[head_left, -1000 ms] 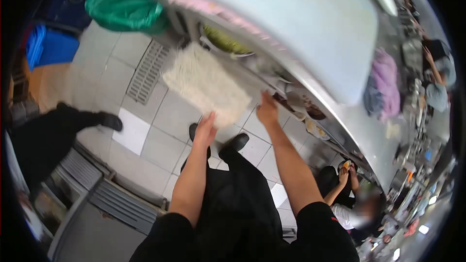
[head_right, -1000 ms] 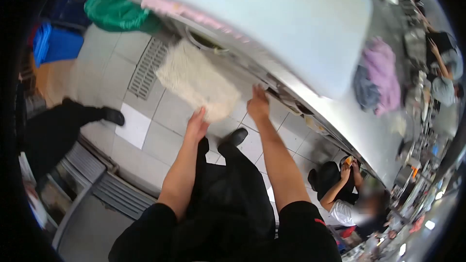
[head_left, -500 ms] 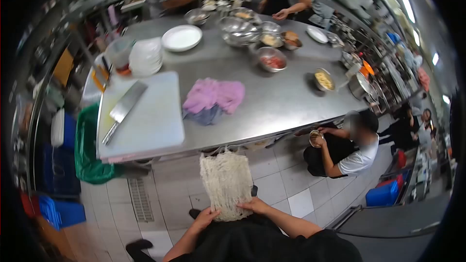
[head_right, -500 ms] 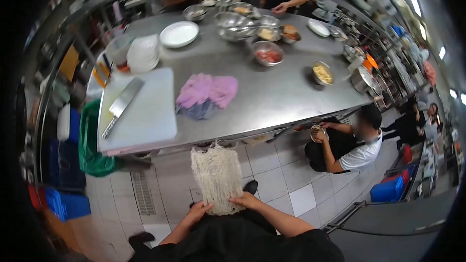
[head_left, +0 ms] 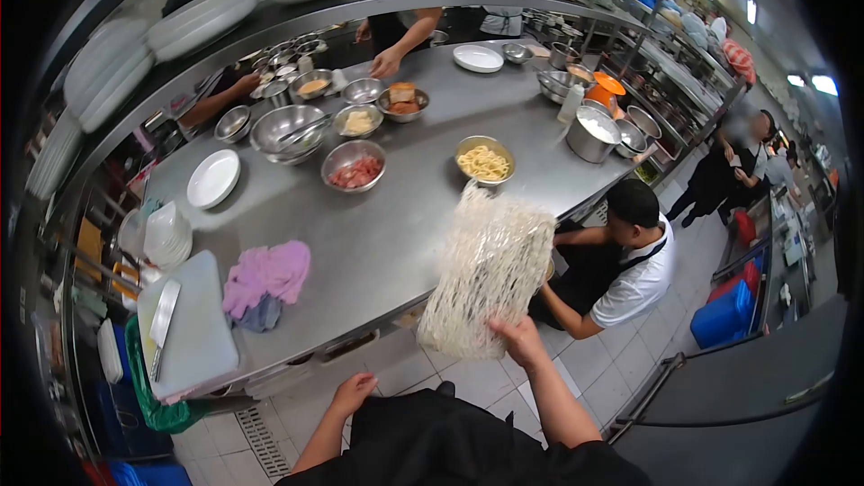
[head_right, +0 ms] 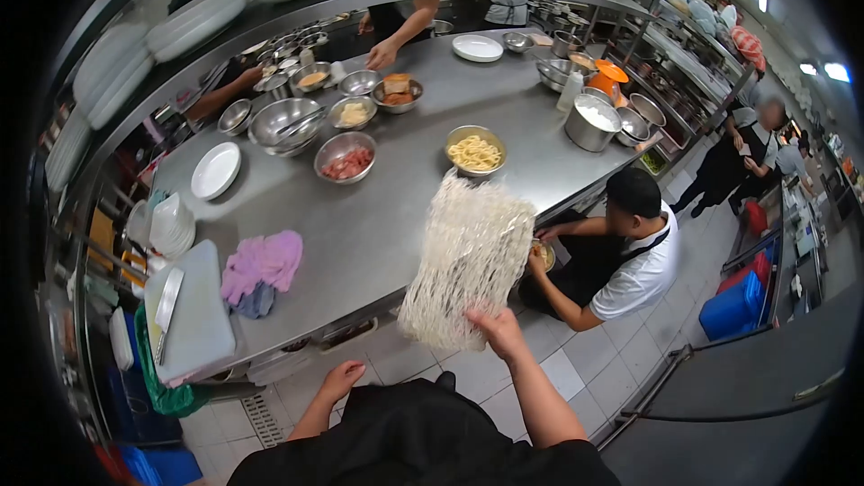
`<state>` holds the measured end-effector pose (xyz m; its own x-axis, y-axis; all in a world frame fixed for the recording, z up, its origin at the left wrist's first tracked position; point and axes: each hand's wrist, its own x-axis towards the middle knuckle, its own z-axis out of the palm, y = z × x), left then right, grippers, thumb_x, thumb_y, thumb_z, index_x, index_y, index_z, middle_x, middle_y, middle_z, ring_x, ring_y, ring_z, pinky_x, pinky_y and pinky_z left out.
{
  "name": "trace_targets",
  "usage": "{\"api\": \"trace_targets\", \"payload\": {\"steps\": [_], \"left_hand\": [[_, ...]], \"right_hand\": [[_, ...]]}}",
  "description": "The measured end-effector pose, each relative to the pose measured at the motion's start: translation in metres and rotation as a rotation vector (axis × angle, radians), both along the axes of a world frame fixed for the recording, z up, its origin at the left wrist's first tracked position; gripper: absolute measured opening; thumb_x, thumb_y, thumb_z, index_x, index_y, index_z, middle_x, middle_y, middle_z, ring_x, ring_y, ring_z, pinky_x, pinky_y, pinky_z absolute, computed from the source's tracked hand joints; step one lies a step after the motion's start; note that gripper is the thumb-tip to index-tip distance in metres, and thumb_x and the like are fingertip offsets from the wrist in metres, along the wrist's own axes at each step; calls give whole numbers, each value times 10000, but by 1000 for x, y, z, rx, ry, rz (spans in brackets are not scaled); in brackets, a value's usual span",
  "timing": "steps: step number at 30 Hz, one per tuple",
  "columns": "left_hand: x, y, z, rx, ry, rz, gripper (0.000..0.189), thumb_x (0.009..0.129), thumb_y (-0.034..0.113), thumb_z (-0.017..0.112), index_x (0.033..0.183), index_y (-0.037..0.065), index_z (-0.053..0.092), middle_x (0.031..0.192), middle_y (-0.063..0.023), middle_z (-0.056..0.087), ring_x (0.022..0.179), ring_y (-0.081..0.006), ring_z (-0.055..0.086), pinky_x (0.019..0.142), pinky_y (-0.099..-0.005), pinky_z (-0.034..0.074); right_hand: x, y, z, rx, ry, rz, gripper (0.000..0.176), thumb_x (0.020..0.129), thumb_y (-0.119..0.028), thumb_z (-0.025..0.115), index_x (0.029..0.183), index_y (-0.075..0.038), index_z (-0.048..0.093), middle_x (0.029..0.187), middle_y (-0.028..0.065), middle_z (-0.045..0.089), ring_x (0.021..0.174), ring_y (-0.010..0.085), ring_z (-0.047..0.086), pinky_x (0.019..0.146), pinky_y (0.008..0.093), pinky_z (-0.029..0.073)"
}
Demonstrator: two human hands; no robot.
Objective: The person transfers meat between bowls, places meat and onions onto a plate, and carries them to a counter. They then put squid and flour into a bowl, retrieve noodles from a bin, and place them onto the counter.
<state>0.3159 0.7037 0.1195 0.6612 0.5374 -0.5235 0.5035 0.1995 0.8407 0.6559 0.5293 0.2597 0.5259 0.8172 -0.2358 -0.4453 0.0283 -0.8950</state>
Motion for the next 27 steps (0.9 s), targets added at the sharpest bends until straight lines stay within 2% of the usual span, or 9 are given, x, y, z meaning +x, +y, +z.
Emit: {"api": "trace_targets", "payload": {"steps": [3, 5, 8, 9, 10, 12, 19, 24, 27], "left_hand": [[8, 6, -18, 155, 159, -27, 431, 865, 357, 614, 1092, -9, 600, 997, -170, 649, 992, -220, 614, 853, -313, 469], [-5, 22, -77, 298, 373, -166, 456, 874, 401, 564, 1024, -25, 628, 947, -190, 659, 960, -255, 630, 826, -334, 473], [-27, 45, -196, 270, 504, -299, 481, 873, 418, 529, 982, -37, 639, 967, -192, 654, 935, -289, 632, 813, -358, 473], [-27, 50, -219, 270, 491, -305, 481, 873, 418, 529, 982, -37, 639, 967, -192, 654, 935, -289, 632, 813, -358, 473], [-28, 52, -236, 298, 595, -458, 476, 881, 417, 519, 997, -31, 630, 957, -173, 659, 896, -282, 641, 774, -380, 484], [-17, 61, -239, 290, 736, -676, 472, 890, 418, 509, 1014, -24, 620, 945, -152, 663, 854, -273, 650, 730, -404, 497], [66, 79, -176, 64, 414, -291, 472, 890, 424, 513, 1025, -18, 610, 931, -144, 660, 831, -261, 652, 697, -415, 504], [83, 41, -136, -11, 380, -26, 472, 889, 428, 516, 1033, -13, 603, 921, -139, 658, 814, -252, 653, 673, -423, 509], [84, -2, -113, -70, 417, 113, 472, 889, 431, 517, 1038, -10, 599, 914, -135, 656, 804, -247, 654, 659, -428, 512]], "right_hand": [[50, 18, 29, 95, 37, -103, 407, 797, -86, 650, 1165, 30, 522, 1090, 104, 607, 980, 213, 598, 850, 346, 487], [83, 32, 48, 135, 44, -144, 419, 798, -95, 647, 1173, 26, 507, 1076, 104, 607, 975, 217, 601, 849, 355, 493], [126, 64, 77, 225, 58, -261, 456, 800, -89, 634, 1209, 28, 468, 1102, 128, 594, 973, 238, 608, 855, 378, 503], [144, 75, 85, 215, 33, -285, 449, 805, -88, 623, 1209, 32, 468, 1098, 135, 594, 968, 244, 611, 852, 384, 505], [160, 86, 92, 203, 11, -308, 443, 810, -88, 612, 1210, 36, 467, 1095, 141, 594, 963, 251, 613, 849, 390, 508], [199, 107, 103, 206, 32, -282, 433, 818, -91, 591, 1206, 53, 466, 1090, 148, 595, 957, 265, 616, 847, 403, 510], [341, 239, 100, 188, 88, -210, 305, 860, -105, 553, 1127, 36, 512, 1042, 155, 611, 970, 284, 604, 874, 422, 499], [461, 365, 12, 172, 206, -245, 287, 874, -96, 547, 1136, 15, 508, 1071, 136, 601, 987, 289, 595, 883, 421, 497], [505, 423, -10, 177, 227, -282, 282, 883, -94, 540, 1150, -10, 507, 1083, 130, 596, 975, 291, 597, 864, 435, 505]]}}
